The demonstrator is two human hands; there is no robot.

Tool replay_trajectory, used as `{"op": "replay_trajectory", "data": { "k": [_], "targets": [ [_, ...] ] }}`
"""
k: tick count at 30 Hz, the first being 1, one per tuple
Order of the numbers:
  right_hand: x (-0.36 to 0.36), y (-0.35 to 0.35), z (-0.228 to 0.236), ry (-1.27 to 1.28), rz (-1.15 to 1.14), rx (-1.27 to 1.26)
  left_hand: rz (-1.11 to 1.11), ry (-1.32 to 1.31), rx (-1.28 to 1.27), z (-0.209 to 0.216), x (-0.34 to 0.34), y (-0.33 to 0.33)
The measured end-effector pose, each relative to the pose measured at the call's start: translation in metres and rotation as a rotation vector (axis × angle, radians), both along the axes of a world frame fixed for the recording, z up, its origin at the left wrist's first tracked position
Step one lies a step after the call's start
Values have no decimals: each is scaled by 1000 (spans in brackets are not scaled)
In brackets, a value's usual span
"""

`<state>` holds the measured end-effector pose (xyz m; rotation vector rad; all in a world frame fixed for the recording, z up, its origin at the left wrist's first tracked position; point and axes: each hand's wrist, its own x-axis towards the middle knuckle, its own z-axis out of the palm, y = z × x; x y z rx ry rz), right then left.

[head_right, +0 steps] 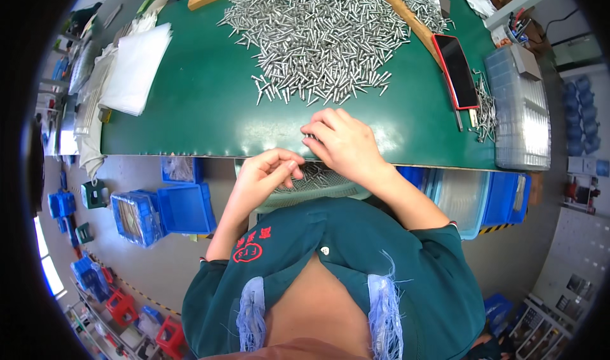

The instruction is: Inspecting and sorting small metal pins on a green workbench.

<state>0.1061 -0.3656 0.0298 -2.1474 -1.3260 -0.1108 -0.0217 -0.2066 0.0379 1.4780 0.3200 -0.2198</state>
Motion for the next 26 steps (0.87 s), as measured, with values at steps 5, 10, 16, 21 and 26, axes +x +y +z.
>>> {"op": "replay_trajectory", "data": {
  "k": [5,10,16,21,26],
  "targets": [
    [3,-11,5,5,89,-31,-146,87,-176,-29,-8,1],
    [-12,-19,13,129,197,-96,-61,171,-905,-43,-6,-10],
    [-17,-22,23,378,239,-153,-73,166,-713,-39,-3,-14],
    [-14,-20,27,626,178,-47,-70,120,-373,-17,1,-14],
    [-6,-18,23,690,177,39,-100,33,-209,0,13,-2]
  ]
}}
